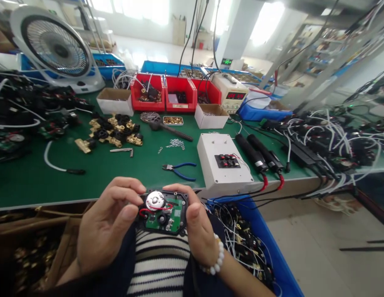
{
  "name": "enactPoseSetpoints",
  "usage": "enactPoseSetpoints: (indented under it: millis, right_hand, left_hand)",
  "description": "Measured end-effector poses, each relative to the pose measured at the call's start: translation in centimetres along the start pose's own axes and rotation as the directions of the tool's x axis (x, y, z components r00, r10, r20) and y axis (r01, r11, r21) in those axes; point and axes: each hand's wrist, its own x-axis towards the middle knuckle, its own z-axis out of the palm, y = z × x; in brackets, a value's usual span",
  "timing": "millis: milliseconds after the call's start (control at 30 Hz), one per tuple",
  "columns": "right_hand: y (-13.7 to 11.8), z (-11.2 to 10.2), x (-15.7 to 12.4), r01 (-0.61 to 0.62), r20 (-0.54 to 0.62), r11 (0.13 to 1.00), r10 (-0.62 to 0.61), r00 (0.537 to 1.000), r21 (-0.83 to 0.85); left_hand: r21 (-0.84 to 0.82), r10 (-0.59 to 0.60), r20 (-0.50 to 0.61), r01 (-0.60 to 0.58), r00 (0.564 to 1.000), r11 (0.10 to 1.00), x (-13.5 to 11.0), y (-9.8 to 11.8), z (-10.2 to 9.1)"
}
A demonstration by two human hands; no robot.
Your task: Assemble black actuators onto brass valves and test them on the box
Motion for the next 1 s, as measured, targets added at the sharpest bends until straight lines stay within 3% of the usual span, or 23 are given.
enactPoseSetpoints:
  millis: [267, 467, 767, 867, 1000]
  right_hand:
    - [0.7, -0.2, -0.2, -0.016, 0.102, 0.997, 0.008, 0.995, 0.080]
    - [0.7, 0.2, 0.0, 0.037, 0.188, 0.987, -0.067, 0.980, 0.158]
    - [0.3, 0.3, 0.0, 0.232, 0.140, 0.958, -0.209, 0.968, -0.170]
    - [0.1, 0.5, 0.1, 0.279, 0.154, 0.933, -0.249, 0.956, -0.225]
    - [-0.3, 0.7, 0.5, 0.275, 0.156, 0.922, -0.240, 0.958, -0.271]
  left_hand:
    - [0.049, -0.030, -0.026, 0.032, 0.999, 0.998, -0.1, 0.0, 0.0]
    - [0.061, -0.063, -0.041, 0.065, 0.997, 0.996, 0.0, -0.2, -0.1]
    - [0.019, -0.018, -0.043, 0.019, 0.999, 1.000, -0.2, -0.3, -0.1]
    - [0.045, 0.051, -0.037, -0.050, 0.998, 0.998, -0.2, -0.2, -0.2]
    - [0.172, 0.214, 0.084, -0.225, 0.973, 0.959, 0.2, 0.0, -0.8]
